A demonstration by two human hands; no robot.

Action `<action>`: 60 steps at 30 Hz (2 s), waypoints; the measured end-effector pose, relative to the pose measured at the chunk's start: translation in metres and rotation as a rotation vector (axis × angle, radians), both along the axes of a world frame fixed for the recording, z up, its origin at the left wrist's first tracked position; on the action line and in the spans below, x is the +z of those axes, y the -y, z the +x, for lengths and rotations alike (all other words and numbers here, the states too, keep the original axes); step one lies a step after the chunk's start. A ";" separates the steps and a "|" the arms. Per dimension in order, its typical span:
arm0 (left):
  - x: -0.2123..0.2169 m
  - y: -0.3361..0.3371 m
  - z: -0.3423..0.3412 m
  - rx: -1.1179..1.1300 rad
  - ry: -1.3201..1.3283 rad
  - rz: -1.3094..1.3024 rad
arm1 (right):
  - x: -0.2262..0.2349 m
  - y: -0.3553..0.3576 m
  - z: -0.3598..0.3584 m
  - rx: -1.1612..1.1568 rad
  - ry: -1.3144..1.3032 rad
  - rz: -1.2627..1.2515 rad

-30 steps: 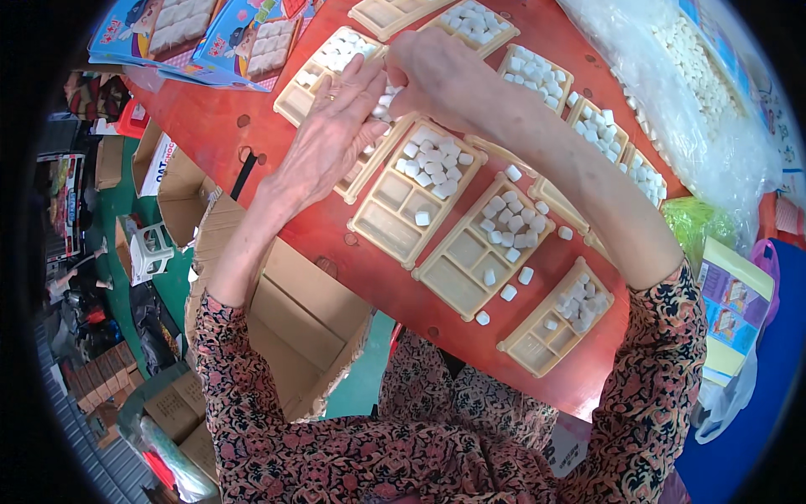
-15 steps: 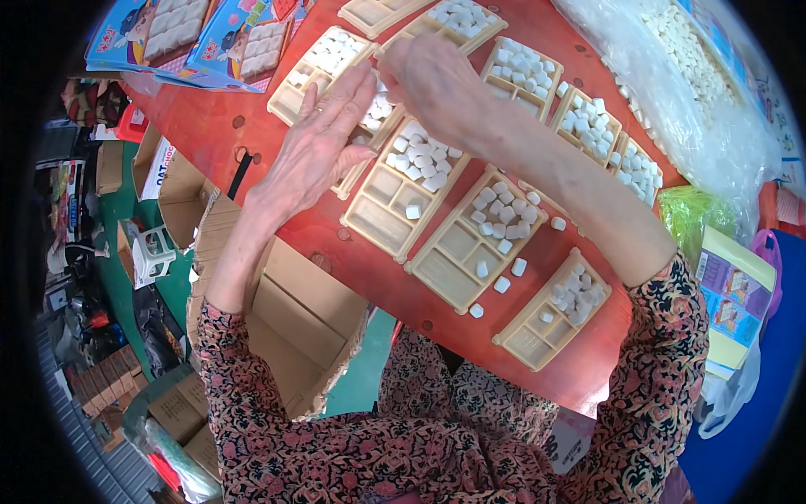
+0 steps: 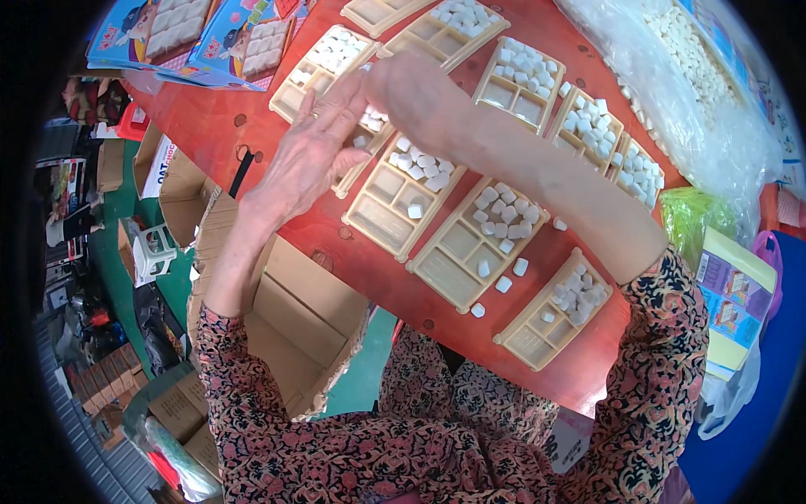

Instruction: Fill divided plastic trays with small white blocks.

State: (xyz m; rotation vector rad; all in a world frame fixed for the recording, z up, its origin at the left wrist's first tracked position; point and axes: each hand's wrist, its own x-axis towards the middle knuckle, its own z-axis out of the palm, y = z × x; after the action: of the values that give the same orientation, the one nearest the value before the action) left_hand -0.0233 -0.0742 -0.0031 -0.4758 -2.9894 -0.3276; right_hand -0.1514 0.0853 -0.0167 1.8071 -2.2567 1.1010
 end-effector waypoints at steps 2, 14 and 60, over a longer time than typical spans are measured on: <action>-0.004 -0.001 0.002 -0.013 0.025 0.002 | -0.003 -0.002 -0.002 0.008 0.026 -0.001; 0.007 -0.019 0.028 -0.018 0.079 0.102 | 0.000 0.021 -0.021 -0.037 -0.101 0.094; 0.030 0.026 0.018 0.379 -0.335 0.243 | 0.058 -0.021 0.005 -0.021 -0.065 0.313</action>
State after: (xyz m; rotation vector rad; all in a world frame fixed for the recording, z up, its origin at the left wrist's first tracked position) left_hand -0.0054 -0.1005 0.0268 0.0584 -2.5918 -0.5073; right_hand -0.1465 0.1064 0.0410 1.8838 -2.5173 0.7045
